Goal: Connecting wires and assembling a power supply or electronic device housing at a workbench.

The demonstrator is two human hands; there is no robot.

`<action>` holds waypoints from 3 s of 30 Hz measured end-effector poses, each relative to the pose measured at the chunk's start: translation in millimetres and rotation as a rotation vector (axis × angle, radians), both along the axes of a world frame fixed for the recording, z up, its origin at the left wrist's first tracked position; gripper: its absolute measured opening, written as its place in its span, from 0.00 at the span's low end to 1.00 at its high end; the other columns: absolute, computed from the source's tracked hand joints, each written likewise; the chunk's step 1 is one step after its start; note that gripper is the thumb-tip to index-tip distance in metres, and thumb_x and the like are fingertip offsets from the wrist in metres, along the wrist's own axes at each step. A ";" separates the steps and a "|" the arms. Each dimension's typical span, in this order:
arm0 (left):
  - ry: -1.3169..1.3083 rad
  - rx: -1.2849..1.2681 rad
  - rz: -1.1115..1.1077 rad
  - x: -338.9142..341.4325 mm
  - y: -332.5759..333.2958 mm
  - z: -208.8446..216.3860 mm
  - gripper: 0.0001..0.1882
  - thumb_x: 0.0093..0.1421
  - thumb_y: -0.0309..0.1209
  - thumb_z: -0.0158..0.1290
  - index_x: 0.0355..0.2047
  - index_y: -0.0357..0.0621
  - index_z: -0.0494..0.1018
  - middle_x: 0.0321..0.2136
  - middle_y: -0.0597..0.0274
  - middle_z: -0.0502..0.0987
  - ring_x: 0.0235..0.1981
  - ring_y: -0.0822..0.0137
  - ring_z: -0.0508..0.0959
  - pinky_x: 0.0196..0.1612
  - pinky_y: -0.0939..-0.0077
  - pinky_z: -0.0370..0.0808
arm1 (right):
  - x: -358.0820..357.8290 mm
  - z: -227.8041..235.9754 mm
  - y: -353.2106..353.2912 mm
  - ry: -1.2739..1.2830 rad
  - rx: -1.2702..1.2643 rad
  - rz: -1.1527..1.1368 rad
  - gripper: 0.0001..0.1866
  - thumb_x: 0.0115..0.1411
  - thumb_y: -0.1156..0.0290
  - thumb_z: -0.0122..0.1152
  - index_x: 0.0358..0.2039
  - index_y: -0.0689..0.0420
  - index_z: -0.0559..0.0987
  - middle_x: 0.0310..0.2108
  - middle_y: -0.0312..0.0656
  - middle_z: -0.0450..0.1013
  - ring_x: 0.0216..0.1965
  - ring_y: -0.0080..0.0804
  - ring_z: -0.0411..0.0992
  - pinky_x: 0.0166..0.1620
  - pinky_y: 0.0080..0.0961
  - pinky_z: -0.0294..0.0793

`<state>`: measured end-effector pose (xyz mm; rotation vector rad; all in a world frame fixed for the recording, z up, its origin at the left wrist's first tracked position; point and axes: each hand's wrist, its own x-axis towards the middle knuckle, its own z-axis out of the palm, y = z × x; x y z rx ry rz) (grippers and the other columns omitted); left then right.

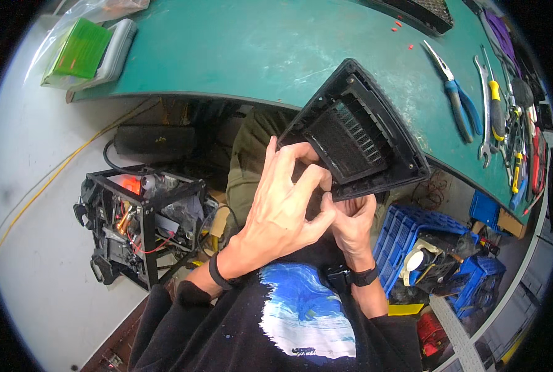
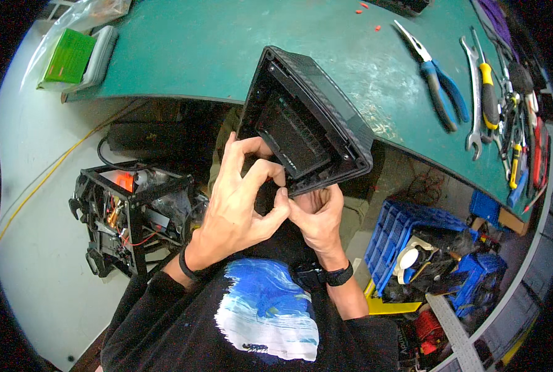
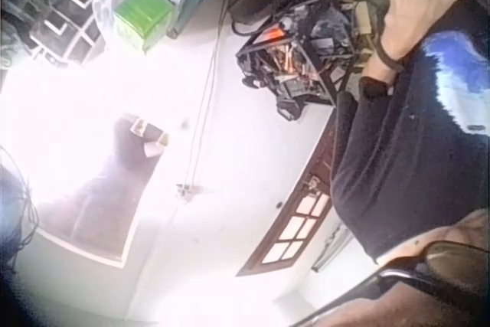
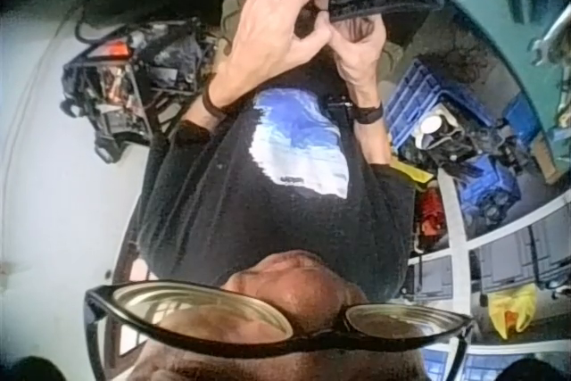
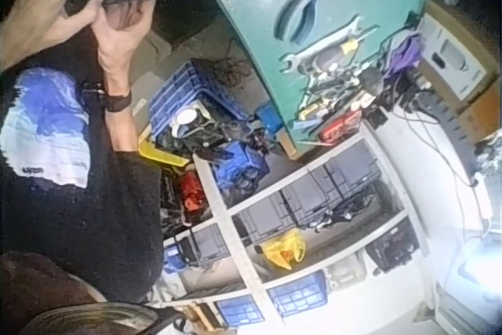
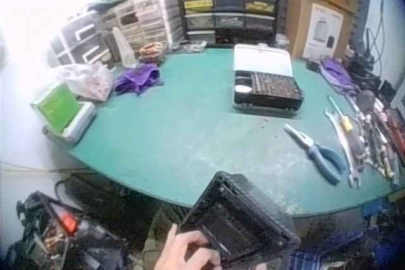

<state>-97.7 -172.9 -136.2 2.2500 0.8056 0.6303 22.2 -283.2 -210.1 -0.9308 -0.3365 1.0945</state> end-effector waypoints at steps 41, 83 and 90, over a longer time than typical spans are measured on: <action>-0.059 -0.029 -0.001 -2.6 0.8 -1.9 0.17 0.50 0.23 0.65 0.41 0.40 0.76 0.46 0.47 0.71 0.47 0.46 0.76 0.52 0.56 0.75 | 0.9 -0.4 -3.6 -0.014 -0.051 0.026 0.33 0.57 0.82 0.74 0.62 0.66 0.71 0.59 0.47 0.74 0.61 0.35 0.73 0.68 0.39 0.69; -0.241 0.051 0.047 -2.8 1.8 -16.2 0.21 0.49 0.21 0.73 0.39 0.42 0.73 0.41 0.55 0.80 0.43 0.53 0.79 0.47 0.61 0.77 | 6.3 1.7 -0.2 0.265 0.028 0.085 0.35 0.55 0.80 0.76 0.62 0.65 0.70 0.60 0.45 0.74 0.62 0.36 0.73 0.69 0.39 0.68; -0.282 0.049 0.086 -0.1 0.2 -15.2 0.18 0.51 0.22 0.71 0.40 0.46 0.75 0.34 0.69 0.80 0.44 0.61 0.80 0.65 0.36 0.67 | 4.0 -0.6 -1.3 0.247 0.073 0.085 0.35 0.55 0.82 0.76 0.62 0.64 0.71 0.62 0.47 0.73 0.64 0.38 0.71 0.70 0.40 0.68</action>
